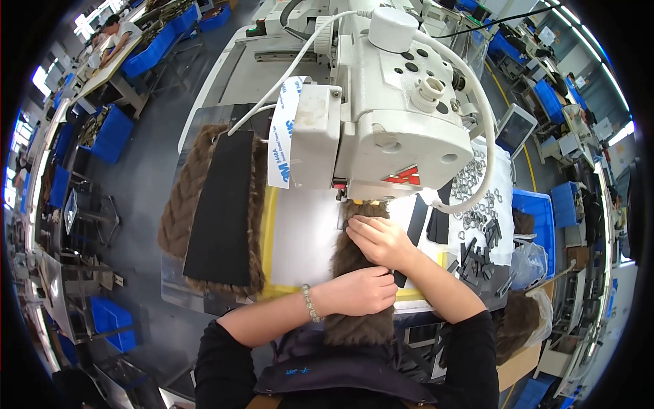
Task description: Attaching hardware components to faux fur strips using an industrial sewing machine.
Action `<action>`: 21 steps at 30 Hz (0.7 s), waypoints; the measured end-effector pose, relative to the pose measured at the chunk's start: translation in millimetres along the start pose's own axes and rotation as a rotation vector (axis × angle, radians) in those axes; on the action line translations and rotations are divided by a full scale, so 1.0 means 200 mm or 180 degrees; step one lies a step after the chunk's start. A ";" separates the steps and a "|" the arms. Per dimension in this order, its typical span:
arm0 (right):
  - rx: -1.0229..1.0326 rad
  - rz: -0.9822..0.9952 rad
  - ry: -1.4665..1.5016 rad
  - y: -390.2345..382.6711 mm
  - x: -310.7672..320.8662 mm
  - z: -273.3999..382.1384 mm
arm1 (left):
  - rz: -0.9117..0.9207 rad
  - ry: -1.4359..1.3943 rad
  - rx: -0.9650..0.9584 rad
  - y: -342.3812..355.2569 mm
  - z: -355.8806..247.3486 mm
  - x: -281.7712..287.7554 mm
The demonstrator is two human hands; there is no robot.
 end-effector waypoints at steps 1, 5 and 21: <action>-0.0020 -0.0018 0.0018 0.00 0.00 0.00 | -0.0010 0.0010 0.0011 0.00 0.00 0.00; -0.0028 -0.0020 0.0035 0.00 0.00 0.00 | -0.0046 0.0034 0.0007 0.00 0.00 0.00; -0.0529 0.0368 -0.0380 -0.04 0.19 0.04 | -0.0096 -0.0124 0.0021 -0.01 0.00 0.01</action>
Point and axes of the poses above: each hand's wrist, its own y-axis towards the middle knuckle, its own x-axis out of the back of the hand, z = x × y, the point moved 3 cm from there along y, towards the middle knuckle, and after that the axes turned 9 degrees about -x, right-handed, at the moved point
